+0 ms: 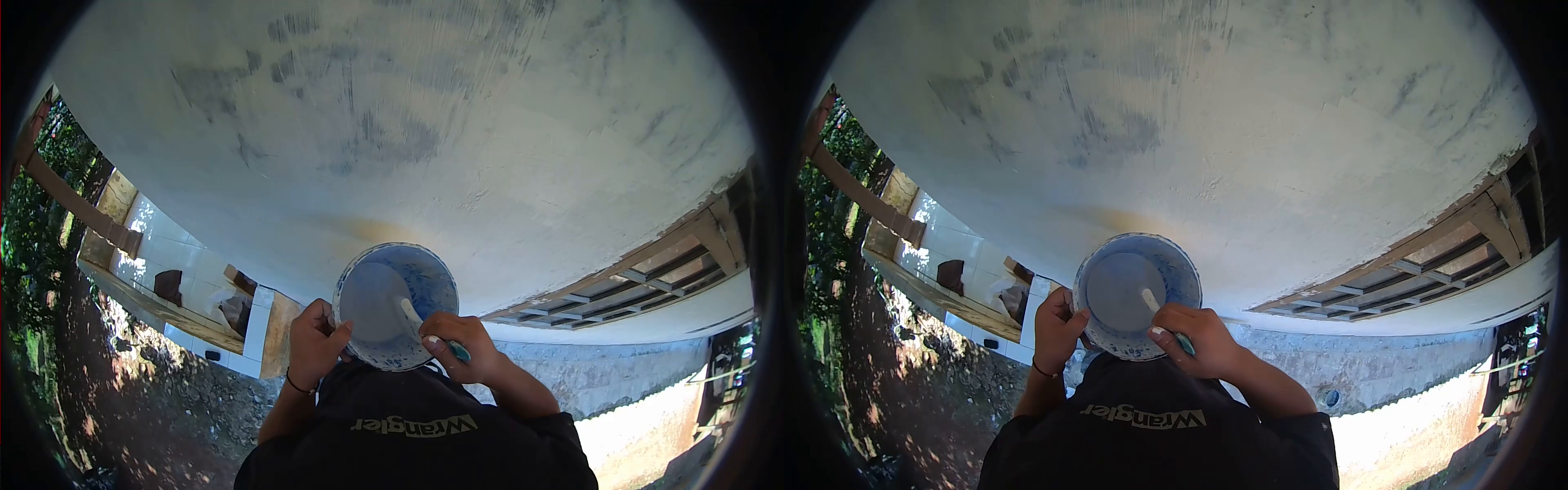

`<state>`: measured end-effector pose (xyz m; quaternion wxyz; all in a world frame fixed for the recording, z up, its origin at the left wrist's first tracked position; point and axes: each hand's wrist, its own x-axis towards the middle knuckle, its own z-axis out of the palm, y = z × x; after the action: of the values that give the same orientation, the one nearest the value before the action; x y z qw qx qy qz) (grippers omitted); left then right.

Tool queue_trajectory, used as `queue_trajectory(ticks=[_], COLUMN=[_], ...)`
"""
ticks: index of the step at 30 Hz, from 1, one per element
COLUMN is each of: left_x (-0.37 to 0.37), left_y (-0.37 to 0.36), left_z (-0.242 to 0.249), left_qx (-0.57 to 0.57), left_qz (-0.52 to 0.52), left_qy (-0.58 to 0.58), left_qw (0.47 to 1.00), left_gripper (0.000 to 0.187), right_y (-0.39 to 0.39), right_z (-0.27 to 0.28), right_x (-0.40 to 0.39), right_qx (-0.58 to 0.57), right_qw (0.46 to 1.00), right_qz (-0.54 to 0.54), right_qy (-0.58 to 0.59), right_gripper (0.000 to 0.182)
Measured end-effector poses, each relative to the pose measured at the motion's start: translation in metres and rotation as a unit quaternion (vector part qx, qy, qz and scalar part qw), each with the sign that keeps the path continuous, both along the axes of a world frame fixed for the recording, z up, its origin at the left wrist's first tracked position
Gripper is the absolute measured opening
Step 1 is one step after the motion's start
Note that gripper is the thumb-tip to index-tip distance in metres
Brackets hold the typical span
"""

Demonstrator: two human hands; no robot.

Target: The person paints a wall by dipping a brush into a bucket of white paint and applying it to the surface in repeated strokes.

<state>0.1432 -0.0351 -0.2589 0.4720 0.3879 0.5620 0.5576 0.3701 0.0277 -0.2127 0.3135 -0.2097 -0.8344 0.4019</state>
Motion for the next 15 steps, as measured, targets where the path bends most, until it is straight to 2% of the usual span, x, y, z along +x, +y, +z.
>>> queue_trajectory(ticks=[1, 3, 5, 6, 8, 9, 11, 12, 14, 15], left_x=[0.001, 0.004, 0.006, 0.006, 0.007, 0.007, 0.005, 0.005, 0.006, 0.006], left_y=[-0.001, -0.004, -0.007, -0.007, -0.008, -0.009, -0.009, -0.009, -0.009, -0.009], left_z=[0.001, 0.005, 0.005, 0.005, 0.003, 0.002, 0.001, 0.001, 0.002, 0.002], left_qx=[0.000, -0.011, -0.013, -0.013, -0.013, -0.013, -0.013, -0.011, -0.019, -0.023], left_qz=[0.006, 0.013, 0.019, 0.021, 0.024, 0.025, 0.022, 0.021, 0.018, 0.018], left_qy=[-0.001, -0.002, 0.000, 0.002, 0.002, 0.003, 0.007, 0.010, 0.008, 0.007], left_qw=[1.000, 1.000, 1.000, 1.000, 1.000, 1.000, 1.000, 1.000, 1.000, 1.000], left_gripper=[0.024, 0.024, 0.024, 0.023, 0.023, 0.022, 0.022, 0.022, 0.022, 0.022], right_y=[0.000, 0.006, 0.010, 0.010, 0.008, 0.008, 0.012, 0.011, 0.008, 0.010], right_z=[0.001, -0.007, -0.016, -0.016, -0.015, -0.015, -0.014, -0.013, -0.013, -0.015], right_x=[-0.003, -0.008, -0.011, -0.014, -0.020, -0.018, -0.013, -0.014, -0.017, -0.015], right_qx=[0.007, 0.008, -0.094, -0.094, 0.068, 0.066, -0.086, -0.087, 0.101, 0.099], right_qw=[0.999, 0.998, 0.995, 0.995, 0.995, 0.996, 0.996, 0.996, 0.992, 0.993], right_qz=[-0.005, 0.013, -0.004, -0.003, 0.011, 0.010, 0.014, 0.012, 0.013, 0.009], right_qy=[-0.050, -0.061, 0.012, 0.012, -0.067, -0.067, 0.009, 0.009, -0.069, -0.069], right_gripper=[0.011, 0.008, 0.006, 0.006, 0.009, 0.009, 0.008, 0.008, 0.010, 0.010])
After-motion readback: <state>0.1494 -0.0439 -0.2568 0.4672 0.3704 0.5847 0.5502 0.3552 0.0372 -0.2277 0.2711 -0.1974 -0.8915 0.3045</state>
